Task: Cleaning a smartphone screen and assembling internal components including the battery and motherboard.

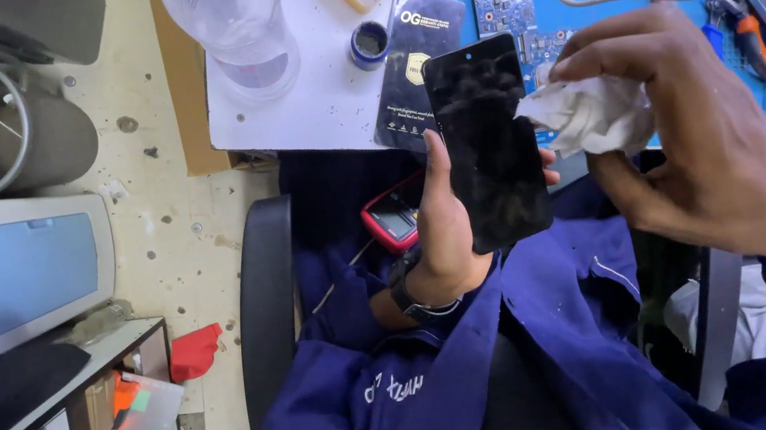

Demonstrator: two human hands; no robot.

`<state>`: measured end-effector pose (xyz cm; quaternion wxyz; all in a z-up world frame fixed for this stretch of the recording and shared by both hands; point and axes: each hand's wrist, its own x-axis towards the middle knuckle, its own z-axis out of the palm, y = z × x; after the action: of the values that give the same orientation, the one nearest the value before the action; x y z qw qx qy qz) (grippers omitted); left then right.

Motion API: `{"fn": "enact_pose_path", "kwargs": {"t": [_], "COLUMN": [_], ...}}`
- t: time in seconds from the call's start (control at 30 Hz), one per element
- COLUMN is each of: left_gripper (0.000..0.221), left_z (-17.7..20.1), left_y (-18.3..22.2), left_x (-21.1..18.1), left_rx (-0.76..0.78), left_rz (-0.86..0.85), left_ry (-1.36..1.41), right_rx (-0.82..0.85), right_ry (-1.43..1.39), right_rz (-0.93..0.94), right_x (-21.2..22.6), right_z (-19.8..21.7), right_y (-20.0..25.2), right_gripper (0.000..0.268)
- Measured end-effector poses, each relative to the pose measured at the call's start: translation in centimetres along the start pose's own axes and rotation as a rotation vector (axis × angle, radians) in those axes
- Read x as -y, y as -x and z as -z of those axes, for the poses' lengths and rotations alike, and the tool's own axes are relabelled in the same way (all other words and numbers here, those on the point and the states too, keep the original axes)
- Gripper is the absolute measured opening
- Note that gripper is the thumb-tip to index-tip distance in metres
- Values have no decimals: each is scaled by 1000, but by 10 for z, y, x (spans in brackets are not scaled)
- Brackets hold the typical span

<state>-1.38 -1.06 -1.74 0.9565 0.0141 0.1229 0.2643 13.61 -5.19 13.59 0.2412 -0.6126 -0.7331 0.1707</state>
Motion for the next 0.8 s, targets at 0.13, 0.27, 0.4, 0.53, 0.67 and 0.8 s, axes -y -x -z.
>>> {"fn": "enact_pose_path", "kwargs": {"t": [0.13,0.27,0.4,0.53,0.67,0.8], "left_gripper": [73,74,74,82,66,66], "left_z": [4,7,4,-1,-24,-10], "left_y": [-4,0,4,-1,-9,-8], "left_x": [10,16,11,1,12,22], "left_rx": [83,111,141,61,-376,-192], "left_rz": [-80,1,68,-29,-119,-126], "left_ry": [3,79,234,-127,-150,-331], "right_rx": [-60,-281,-236,-130,-123,-314], "right_ry": [28,287,417,396,400,472], "right_rz": [93,444,537,541,458,453], "right_x": [-19,-28,-21,-30,-61,-55], "right_z": [-11,-37,-54,-59,-47,-45], "right_y": [11,10,20,33,52,45], "right_gripper": [37,13,10,6,20,11]}}
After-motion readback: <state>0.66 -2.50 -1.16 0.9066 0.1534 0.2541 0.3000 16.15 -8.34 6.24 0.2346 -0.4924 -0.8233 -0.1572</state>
